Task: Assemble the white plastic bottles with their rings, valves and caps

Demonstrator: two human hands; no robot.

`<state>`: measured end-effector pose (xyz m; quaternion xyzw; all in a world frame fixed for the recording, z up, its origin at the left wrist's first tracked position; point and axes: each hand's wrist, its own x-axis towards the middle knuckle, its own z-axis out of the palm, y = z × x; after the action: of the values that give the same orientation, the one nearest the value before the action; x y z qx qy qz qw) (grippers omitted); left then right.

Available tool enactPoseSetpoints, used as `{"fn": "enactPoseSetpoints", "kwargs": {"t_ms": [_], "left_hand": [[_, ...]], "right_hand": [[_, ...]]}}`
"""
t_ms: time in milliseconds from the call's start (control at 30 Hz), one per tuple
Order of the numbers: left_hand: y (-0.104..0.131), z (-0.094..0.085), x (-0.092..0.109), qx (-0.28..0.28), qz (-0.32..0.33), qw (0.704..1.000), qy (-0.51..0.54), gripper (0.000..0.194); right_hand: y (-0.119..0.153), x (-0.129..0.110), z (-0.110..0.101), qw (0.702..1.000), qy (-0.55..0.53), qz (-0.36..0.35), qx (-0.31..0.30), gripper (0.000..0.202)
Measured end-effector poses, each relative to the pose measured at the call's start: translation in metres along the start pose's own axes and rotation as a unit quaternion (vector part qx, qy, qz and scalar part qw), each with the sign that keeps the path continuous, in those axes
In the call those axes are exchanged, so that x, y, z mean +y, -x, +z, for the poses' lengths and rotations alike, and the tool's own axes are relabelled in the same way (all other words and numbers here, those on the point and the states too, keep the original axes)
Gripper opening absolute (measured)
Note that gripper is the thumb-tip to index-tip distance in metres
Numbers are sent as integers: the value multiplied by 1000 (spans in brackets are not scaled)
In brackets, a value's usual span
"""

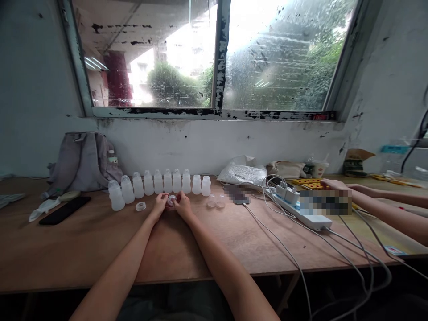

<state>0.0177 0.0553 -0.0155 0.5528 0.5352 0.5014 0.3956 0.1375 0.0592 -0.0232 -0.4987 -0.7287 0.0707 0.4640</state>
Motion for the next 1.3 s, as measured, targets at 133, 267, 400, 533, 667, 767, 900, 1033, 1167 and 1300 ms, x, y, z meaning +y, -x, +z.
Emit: {"fn": "enactPoseSetpoints", "kwargs": {"t_ms": [133,267,400,533,667,767,900,1033,1167,1300], "left_hand": [[6,4,5,-19,9,1000,12,28],[11,7,9,-26,29,999,5,20],[12,8,10,-30,43,999,-1,24],[14,8,10,-34,50,998,-6,23],[17,10,11,-36,52,998,6,16],[17,12,12,-23,48,998,37,15],[18,10,13,4,43,995,91,30],[19,6,11,-4,45,992,121,41],[14,4,6,34,43,989,134,34],[5,0,0,129,18,979,155,34]], "right_hand": [[-2,3,-1,999,8,31,22,4],[-5,7,-1,998,21,58,29,3],[-8,7,1,996,34,77,30,6],[-7,6,1,995,40,90,28,6],[-5,8,-2,994,39,96,29,7],[-4,10,-6,995,33,87,31,8],[-3,10,-9,996,30,73,30,15],[-1,6,-10,997,46,66,9,17],[1,2,-12,995,78,62,-26,21],[-10,5,-24,986,127,102,-26,43]]}}
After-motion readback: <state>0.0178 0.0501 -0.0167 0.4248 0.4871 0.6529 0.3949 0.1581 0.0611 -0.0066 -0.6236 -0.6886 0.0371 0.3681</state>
